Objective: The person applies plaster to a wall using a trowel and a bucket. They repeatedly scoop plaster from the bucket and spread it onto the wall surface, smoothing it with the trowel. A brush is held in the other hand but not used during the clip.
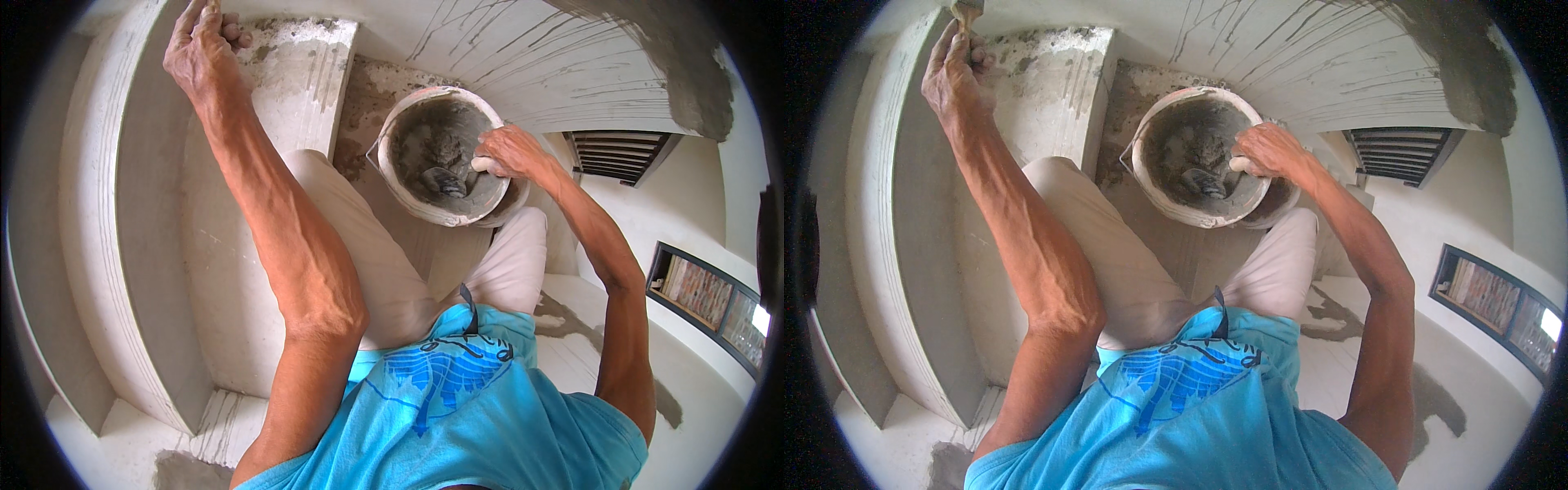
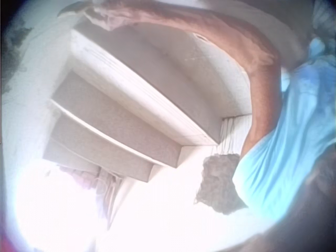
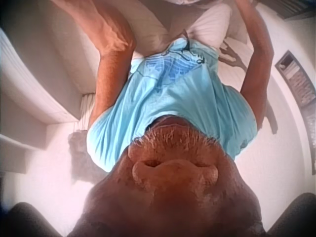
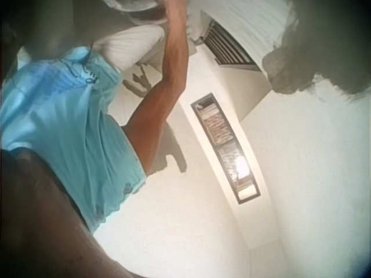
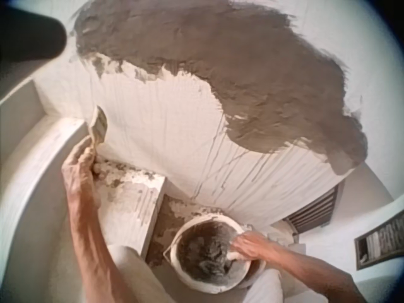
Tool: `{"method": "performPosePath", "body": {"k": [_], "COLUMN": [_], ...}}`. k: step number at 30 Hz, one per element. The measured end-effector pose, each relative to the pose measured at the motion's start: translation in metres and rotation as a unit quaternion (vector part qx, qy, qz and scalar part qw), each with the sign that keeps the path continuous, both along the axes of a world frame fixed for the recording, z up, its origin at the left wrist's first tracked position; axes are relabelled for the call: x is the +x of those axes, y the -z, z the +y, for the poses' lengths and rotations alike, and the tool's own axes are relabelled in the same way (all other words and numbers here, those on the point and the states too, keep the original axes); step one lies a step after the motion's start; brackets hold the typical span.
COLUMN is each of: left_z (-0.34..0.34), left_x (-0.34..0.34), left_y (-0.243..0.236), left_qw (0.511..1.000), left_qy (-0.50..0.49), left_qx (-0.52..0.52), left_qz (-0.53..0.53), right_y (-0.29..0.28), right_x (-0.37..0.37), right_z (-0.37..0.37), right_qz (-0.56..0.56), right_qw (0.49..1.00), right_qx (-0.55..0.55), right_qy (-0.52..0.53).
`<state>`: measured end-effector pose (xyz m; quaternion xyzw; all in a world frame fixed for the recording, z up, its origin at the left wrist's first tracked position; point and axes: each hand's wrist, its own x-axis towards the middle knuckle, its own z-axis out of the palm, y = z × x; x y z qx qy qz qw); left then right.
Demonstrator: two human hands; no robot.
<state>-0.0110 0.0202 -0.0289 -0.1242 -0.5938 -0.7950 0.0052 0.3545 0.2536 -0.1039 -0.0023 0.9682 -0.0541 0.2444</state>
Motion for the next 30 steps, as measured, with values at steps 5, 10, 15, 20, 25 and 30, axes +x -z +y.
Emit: {"method": "performPosePath", "body": {"k": [5,10,15,20,25,30], "left_z": [0.003,0.001,-0.001,0.0,-0.002,-0.003], "left_x": [0.002,0.003,0.002,0.006,0.021,0.02], "left_y": [-0.001,0.001,0.002,-0.003,-0.018,-0.023], "left_qw": [1.0,1.0,1.0,1.0,0.998,0.999], "left_qy": [-0.004,-0.011,0.0,-0.01,-0.016,-0.025], "left_qx": [0.002,-0.013,-0.005,-0.029,-0.037,-0.034], "left_qz": [-0.01,-0.002,0.01,0.007,0.054,0.021], "right_y": [-0.011,-0.026,-0.008,-0.014,-0.018,-0.011], "right_x": [0.01,0.01,0.06,0.083,0.067,-0.002], "right_z": [0.015,0.019,0.029,-0.001,-0.036,-0.056], "right_qz": [0.071,-0.04,0.089,0.133,0.272,0.359], "right_qw": [0.996,0.99,0.951,0.875,0.81,0.734], "right_qx": [-0.055,-0.086,-0.238,-0.33,-0.366,-0.403], "right_qy": [0.019,0.106,0.176,0.328,0.369,0.412]}}
